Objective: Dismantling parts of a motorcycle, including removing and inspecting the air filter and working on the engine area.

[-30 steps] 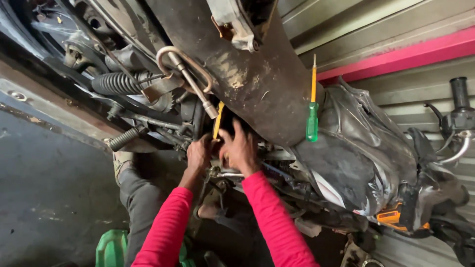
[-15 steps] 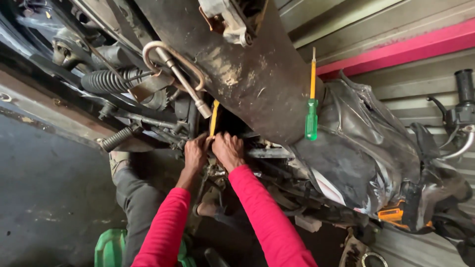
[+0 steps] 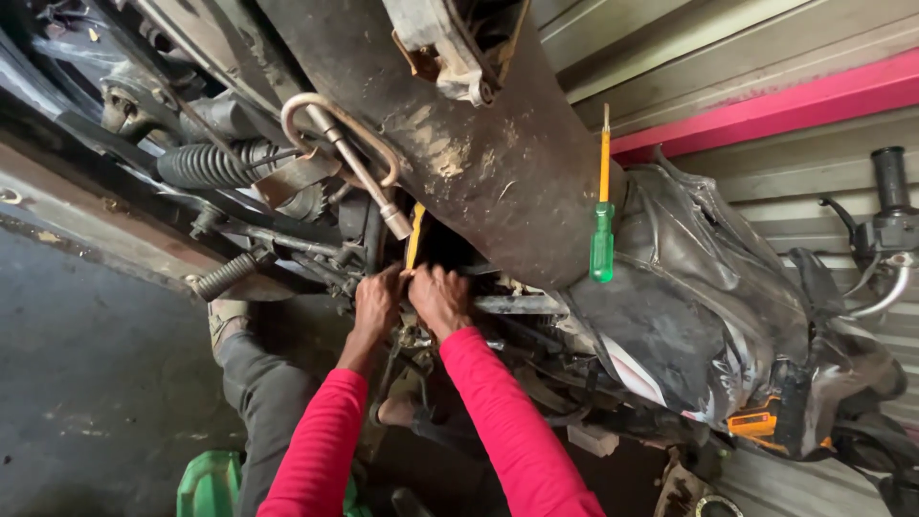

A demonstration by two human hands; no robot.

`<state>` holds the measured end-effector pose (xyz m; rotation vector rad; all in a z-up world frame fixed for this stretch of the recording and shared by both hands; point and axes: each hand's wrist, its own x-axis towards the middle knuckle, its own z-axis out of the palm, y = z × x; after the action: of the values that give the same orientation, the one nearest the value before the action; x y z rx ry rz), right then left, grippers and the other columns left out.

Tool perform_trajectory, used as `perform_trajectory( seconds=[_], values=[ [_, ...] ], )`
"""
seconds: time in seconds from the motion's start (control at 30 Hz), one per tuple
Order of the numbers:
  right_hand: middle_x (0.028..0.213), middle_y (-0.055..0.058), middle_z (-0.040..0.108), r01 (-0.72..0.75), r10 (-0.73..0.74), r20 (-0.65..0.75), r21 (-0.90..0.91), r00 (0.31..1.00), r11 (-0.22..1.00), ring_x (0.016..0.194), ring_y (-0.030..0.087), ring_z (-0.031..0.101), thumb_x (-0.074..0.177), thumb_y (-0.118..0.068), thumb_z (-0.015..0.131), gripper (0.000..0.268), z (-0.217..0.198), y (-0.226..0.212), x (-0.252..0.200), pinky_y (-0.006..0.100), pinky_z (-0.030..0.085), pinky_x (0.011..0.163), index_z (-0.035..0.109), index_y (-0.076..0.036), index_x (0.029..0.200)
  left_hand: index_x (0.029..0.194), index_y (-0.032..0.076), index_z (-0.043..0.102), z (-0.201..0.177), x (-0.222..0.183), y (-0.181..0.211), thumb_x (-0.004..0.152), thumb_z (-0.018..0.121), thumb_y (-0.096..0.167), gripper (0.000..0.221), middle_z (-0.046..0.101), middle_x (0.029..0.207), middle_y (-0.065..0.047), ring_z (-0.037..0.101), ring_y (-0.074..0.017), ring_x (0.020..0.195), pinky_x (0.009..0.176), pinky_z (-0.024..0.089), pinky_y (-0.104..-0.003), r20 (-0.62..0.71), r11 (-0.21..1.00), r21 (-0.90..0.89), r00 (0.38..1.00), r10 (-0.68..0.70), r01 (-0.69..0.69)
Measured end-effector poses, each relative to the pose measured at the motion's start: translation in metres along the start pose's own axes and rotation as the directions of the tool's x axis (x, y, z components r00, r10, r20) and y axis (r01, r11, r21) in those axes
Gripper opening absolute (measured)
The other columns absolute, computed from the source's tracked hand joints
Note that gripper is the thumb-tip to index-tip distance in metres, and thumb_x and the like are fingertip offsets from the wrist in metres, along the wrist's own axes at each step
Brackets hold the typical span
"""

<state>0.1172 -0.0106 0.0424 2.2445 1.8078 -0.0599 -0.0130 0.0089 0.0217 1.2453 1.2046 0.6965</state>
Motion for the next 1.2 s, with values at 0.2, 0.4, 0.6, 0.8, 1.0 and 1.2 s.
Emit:
perform_trajectory(
  seconds=[0.2,0.4,0.6,0.8,1.0,1.2],
  values=[
    [0.112,0.019,0.069,-0.051,0.039,0.098,0.127,0.994,0.991,0.104,0.046,0.061,0.088,-0.025,0.059,0.026,-0.011,0.007,0.006,0.062,0.045,0.089,0.069,-0.009,0.107,0.098,0.009,0.07,0.003,-0.001,-0.007,0.1,0.061,0.04,0.032,0.068,0.073,-0.023,0.068,-0.044,0.072,0.061,0.05,-0.053,-0.078,0.954,0.203,0.968,0.24,-0.221],
    [0.106,0.02,0.073,-0.057,0.005,0.173,0.297,0.985,0.953,0.098,0.046,0.068,0.089,-0.028,0.067,0.027,-0.1,0.003,-0.014,0.055,0.052,0.084,0.071,-0.008,0.107,0.103,0.01,0.068,0.002,-0.007,-0.01,0.104,0.061,0.044,0.035,0.07,0.076,-0.021,0.068,-0.0458,0.076,0.064,0.05,-0.056,-0.054,0.944,0.26,0.974,0.222,-0.201],
    [0.098,0.012,0.081,-0.044,0.19,-0.107,0.756,0.976,0.653,0.09,0.029,0.078,0.099,-0.033,0.063,0.028,-0.061,0.022,-0.049,0.04,0.058,0.077,0.077,-0.012,0.112,0.128,0.017,0.068,-0.007,-0.048,0.027,0.099,0.055,0.048,0.044,0.071,0.081,-0.025,0.068,-0.0487,0.078,0.068,0.051,-0.058,-0.178,0.964,0.262,0.979,0.096,-0.047],
    [0.083,0.001,0.068,-0.124,0.219,0.29,0.821,0.932,-0.557,0.063,0.008,0.051,0.105,-0.028,0.064,0.031,0.035,0.015,-0.054,0.021,0.041,0.056,0.08,-0.004,0.114,0.111,0.015,0.078,-0.005,-0.097,0.045,0.1,0.051,0.063,0.056,0.072,0.091,-0.027,0.069,-0.0466,0.091,0.082,0.054,-0.055,0.048,0.94,0.34,0.998,-0.031,0.013],
    [0.104,0.004,0.063,-0.104,0.182,0.22,0.863,0.958,-0.495,0.079,0.009,0.051,0.112,-0.022,0.063,0.029,0.033,-0.006,-0.058,0.022,0.039,0.065,0.075,0.002,0.122,0.111,0.011,0.077,-0.01,-0.105,0.024,0.092,0.06,0.06,0.055,0.073,0.083,-0.025,0.074,-0.0421,0.085,0.073,0.055,-0.049,0.019,0.99,0.06,0.992,-0.127,0.126],
    [0.124,0.006,0.069,0.104,0.189,-0.102,0.995,0.977,0.0,0.118,0.02,0.06,0.108,-0.032,0.053,0.038,0.007,-0.015,-0.031,0.033,0.044,0.108,0.067,-0.003,0.127,0.089,-0.002,0.074,0.003,-0.096,-0.002,0.101,0.063,0.054,0.058,0.071,0.071,-0.023,0.069,-0.0412,0.078,0.067,0.054,-0.047,-0.135,0.952,-0.205,0.957,-0.259,0.228]
  ],
)
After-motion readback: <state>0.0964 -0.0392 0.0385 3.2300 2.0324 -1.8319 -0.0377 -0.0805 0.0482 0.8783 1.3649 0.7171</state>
